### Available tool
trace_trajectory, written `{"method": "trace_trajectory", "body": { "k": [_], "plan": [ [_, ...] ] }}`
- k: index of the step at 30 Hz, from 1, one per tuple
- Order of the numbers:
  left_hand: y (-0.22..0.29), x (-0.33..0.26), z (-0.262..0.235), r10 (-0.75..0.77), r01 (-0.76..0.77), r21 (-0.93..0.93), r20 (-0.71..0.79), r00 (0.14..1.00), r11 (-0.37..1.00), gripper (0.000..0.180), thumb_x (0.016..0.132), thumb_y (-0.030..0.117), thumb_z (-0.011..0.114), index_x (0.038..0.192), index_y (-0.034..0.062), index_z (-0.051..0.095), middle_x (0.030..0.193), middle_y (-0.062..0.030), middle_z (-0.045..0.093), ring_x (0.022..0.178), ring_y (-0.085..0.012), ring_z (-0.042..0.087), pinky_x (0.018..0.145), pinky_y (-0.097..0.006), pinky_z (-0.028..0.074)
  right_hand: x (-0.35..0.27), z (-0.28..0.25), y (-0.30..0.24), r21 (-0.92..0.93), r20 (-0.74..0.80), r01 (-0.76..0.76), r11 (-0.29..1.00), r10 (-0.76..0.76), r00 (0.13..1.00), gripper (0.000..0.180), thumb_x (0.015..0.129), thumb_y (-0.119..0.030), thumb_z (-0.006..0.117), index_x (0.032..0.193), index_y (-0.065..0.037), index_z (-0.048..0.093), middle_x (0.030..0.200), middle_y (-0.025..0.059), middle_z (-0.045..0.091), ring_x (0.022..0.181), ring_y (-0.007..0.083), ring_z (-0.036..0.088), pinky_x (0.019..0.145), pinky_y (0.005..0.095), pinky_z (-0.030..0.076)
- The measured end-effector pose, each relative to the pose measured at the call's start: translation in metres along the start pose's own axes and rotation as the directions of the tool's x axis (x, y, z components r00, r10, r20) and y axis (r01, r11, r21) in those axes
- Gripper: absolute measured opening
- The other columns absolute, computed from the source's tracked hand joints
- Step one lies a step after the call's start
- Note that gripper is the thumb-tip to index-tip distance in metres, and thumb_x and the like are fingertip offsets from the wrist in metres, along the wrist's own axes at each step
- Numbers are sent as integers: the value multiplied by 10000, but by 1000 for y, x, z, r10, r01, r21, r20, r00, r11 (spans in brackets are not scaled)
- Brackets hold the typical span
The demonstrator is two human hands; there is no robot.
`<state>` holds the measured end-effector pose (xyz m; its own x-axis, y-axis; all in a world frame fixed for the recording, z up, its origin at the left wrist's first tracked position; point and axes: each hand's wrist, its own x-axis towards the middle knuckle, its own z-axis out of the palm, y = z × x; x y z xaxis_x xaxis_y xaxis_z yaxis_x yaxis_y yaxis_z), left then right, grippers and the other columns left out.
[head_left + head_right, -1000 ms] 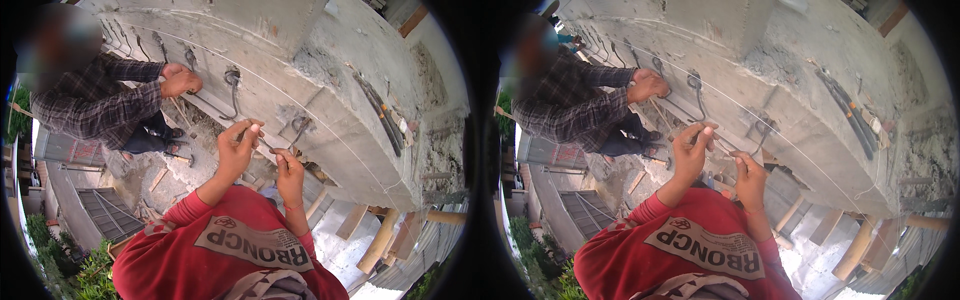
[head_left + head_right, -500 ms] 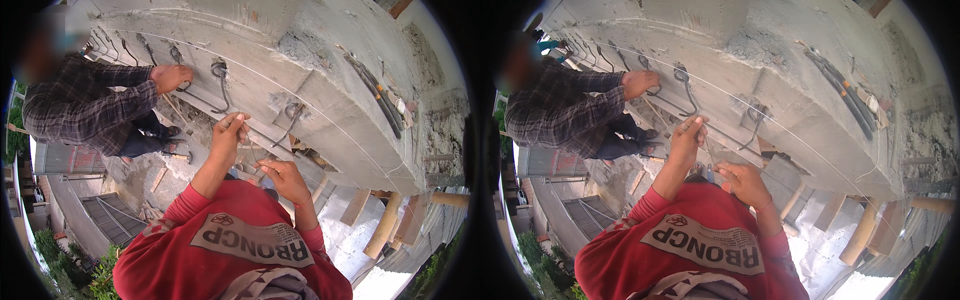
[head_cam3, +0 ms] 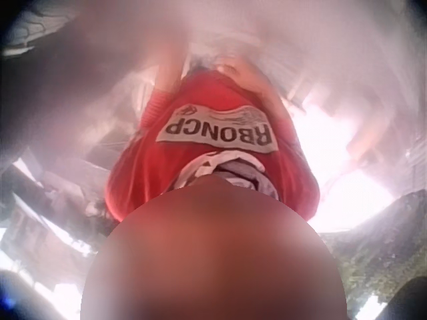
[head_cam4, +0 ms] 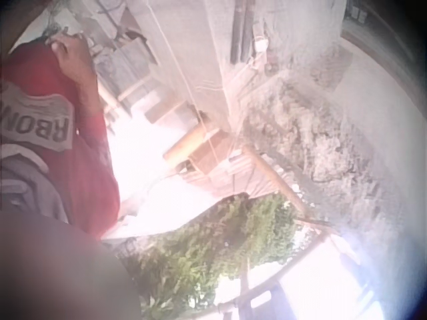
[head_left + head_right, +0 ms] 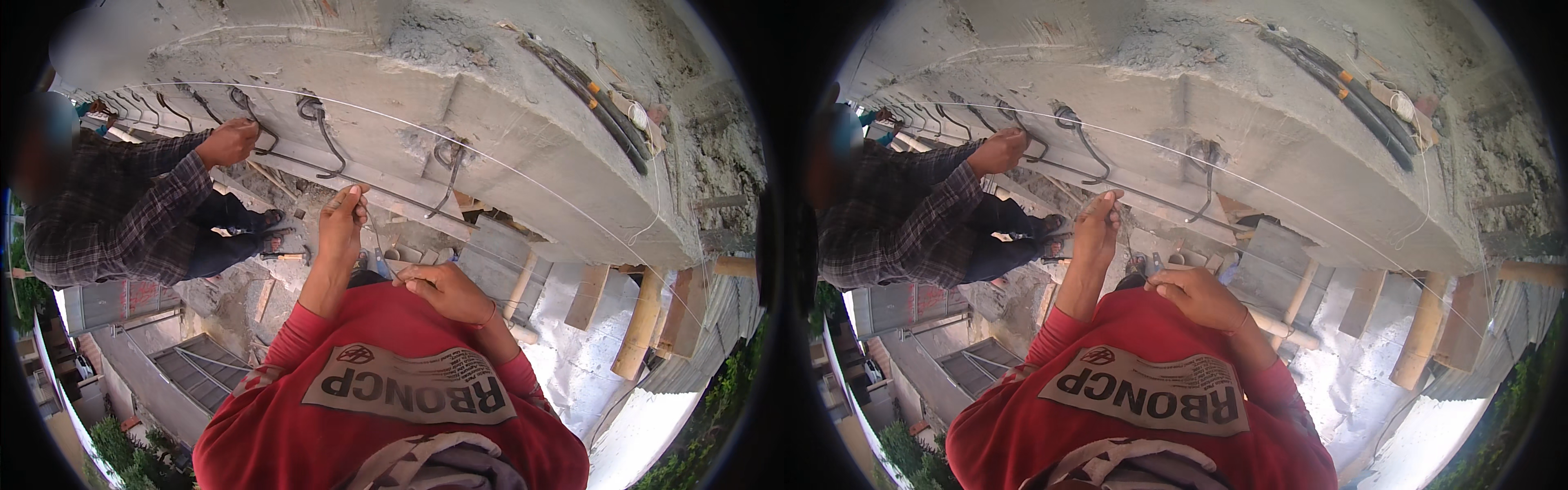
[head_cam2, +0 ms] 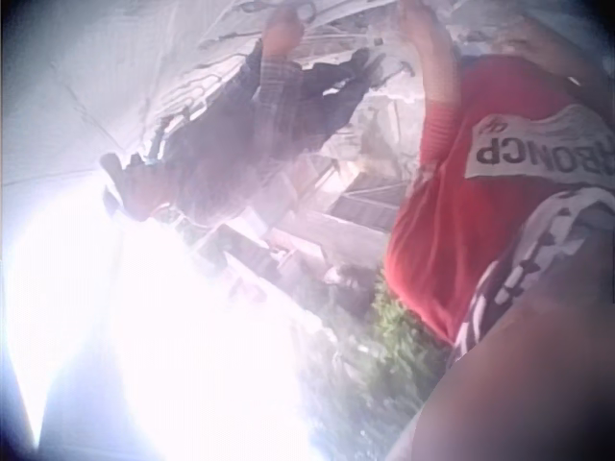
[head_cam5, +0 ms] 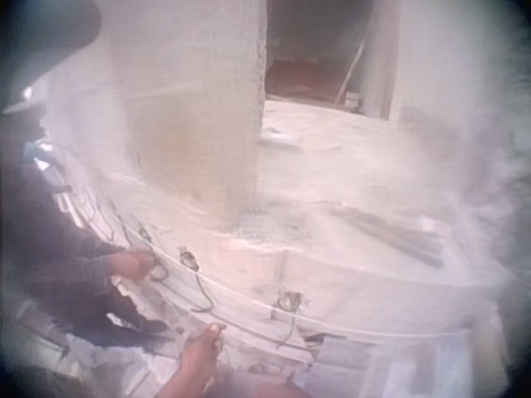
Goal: The person secures electrical conduits to a concrete wall using metal hooks and a string line for alignment. They adjust the conduits and hooks by hand, ensuring the wiring follows a straight path along the wall.
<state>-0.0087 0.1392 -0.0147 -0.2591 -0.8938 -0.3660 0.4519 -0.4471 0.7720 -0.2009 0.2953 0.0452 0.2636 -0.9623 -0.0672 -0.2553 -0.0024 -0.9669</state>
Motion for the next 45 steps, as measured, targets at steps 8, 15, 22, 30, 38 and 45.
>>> {"method": "trace_trajectory", "body": {
  "k": [8,15,22,30,38,45],
  "plan": [
    [-18,0,-5,-136,128,-70,-125,983,989,221,1057,139,659,1198,-23,710,946,13,641,801,-56,579,702,-204,487,2,-2,-12,37,-261,-222,974,224,939,215,1026,-142,673,1196,-19,721,731,51,617,658,106,549,636,294,447],
    [-16,1,10,71,-60,105,-104,992,993,227,1049,165,692,1164,-27,725,915,-29,702,750,-93,623,699,-245,522,2,18,38,-76,-490,-238,968,172,854,219,1036,-75,625,1215,-2,728,742,46,632,673,94,514,633,291,444],
    [-12,-4,14,-89,93,38,-77,993,995,218,1052,212,704,1155,21,713,953,-20,695,834,-109,646,793,-261,542,5,14,19,-117,-397,-215,970,153,905,267,1019,-105,611,1264,-53,702,774,169,685,678,319,661,667,412,509],
    [-28,-1,12,-173,174,42,-42,984,984,182,1040,236,735,1019,56,728,931,-20,726,799,-95,679,764,-256,585,21,21,37,-153,-492,-118,981,28,870,293,1023,-74,585,1288,-27,702,876,216,727,712,345,671,720,416,531],
    [-16,2,7,-236,235,22,87,968,972,279,1060,310,706,1091,35,743,968,-29,743,819,-103,697,769,-259,580,21,13,24,3,-496,-290,957,254,831,255,1041,-60,570,1237,-15,728,792,98,662,646,136,552,635,315,465],
    [10,10,10,-83,86,158,-26,996,984,377,1085,375,646,1131,13,740,977,-48,737,809,-132,692,782,-298,578,21,6,32,127,-560,-284,950,305,770,188,1074,-79,539,1136,-29,709,738,8,600,654,84,503,606,273,406]
  ]
}}
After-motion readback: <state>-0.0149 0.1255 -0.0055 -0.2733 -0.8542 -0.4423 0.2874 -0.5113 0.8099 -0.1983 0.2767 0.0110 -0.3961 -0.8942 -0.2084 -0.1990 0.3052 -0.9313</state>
